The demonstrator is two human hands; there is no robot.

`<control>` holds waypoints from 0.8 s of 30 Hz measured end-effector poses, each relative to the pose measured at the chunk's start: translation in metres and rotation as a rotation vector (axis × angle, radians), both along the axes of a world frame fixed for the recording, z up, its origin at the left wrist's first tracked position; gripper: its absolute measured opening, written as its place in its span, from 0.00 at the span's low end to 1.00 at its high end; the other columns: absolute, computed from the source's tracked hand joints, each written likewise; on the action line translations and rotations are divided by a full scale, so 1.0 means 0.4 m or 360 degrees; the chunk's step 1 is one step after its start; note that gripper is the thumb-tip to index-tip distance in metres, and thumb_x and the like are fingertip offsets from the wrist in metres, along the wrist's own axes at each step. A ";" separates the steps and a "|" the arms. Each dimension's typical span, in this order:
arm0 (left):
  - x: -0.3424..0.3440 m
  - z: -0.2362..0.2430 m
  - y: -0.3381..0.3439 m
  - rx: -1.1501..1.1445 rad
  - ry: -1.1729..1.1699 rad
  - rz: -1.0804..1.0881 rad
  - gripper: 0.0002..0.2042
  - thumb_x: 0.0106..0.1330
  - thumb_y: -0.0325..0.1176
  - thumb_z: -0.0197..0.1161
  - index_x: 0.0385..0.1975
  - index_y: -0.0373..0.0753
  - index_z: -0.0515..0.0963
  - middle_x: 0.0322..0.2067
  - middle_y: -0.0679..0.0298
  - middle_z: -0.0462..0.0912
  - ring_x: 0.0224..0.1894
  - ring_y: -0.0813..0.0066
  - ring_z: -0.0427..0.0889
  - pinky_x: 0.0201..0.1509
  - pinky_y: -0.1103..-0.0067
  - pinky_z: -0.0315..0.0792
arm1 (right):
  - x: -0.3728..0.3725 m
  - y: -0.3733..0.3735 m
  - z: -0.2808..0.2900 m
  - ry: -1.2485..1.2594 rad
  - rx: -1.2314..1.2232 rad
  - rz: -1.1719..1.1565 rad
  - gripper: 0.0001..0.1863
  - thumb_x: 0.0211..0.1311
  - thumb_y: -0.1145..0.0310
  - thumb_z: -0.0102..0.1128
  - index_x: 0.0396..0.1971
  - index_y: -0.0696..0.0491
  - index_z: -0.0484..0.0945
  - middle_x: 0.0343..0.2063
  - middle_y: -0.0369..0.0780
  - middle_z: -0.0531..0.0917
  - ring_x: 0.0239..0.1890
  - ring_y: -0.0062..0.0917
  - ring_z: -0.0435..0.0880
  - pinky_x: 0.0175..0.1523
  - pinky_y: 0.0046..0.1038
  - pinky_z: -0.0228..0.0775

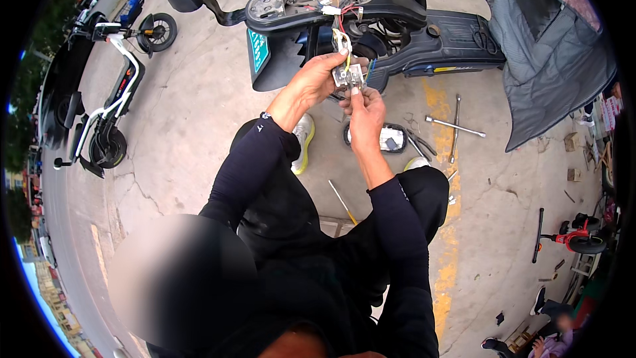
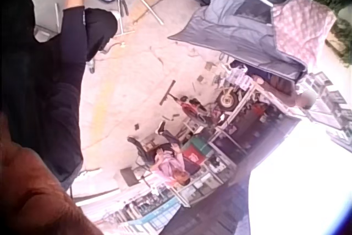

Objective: The person repairs the electrical wiring of an electric scooter by stripping wire insulation, twisting exposed conductors, and connecting them to a control module. They use a screwdriver to tighten terminal screws and pliers to strip and adjust wires, working on the exposed wiring harness under the seat area.

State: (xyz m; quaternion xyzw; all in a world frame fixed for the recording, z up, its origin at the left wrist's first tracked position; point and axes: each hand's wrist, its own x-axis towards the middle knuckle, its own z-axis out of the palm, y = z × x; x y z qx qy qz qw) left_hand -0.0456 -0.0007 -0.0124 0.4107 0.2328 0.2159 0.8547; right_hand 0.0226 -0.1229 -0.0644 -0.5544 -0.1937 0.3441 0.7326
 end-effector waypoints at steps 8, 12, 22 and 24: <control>-0.023 0.015 0.016 0.0083 0.0105 -0.0013 0.17 0.75 0.39 0.53 0.56 0.35 0.73 0.57 0.50 0.77 0.58 0.62 0.78 0.67 0.63 0.70 | -0.004 0.022 -0.020 -0.0222 -0.0042 -0.0130 0.08 0.72 0.71 0.50 0.41 0.62 0.71 0.30 0.39 0.83 0.25 0.18 0.82 0.30 0.21 0.72; -0.039 0.025 0.024 -0.0136 -0.0077 -0.0011 0.17 0.77 0.40 0.48 0.57 0.36 0.71 0.58 0.49 0.76 0.60 0.58 0.76 0.68 0.62 0.68 | 0.002 0.023 -0.010 -0.0148 -0.0021 -0.0009 0.10 0.74 0.67 0.49 0.42 0.61 0.71 0.32 0.38 0.82 0.27 0.18 0.82 0.32 0.20 0.71; -0.065 -0.016 -0.019 0.0210 -0.0108 -0.0009 0.17 0.68 0.30 0.61 0.53 0.31 0.69 0.60 0.47 0.73 0.60 0.58 0.77 0.63 0.63 0.75 | 0.019 0.012 -0.028 -0.0106 0.0065 0.0105 0.09 0.74 0.70 0.48 0.44 0.62 0.69 0.29 0.37 0.81 0.24 0.18 0.79 0.29 0.21 0.70; -0.046 -0.035 -0.013 0.0421 0.0035 0.0024 0.19 0.64 0.24 0.62 0.54 0.31 0.69 0.57 0.51 0.76 0.56 0.63 0.80 0.60 0.67 0.77 | 0.022 0.014 -0.029 -0.0096 0.0096 0.0102 0.09 0.74 0.70 0.48 0.43 0.61 0.69 0.29 0.37 0.81 0.25 0.17 0.79 0.30 0.20 0.70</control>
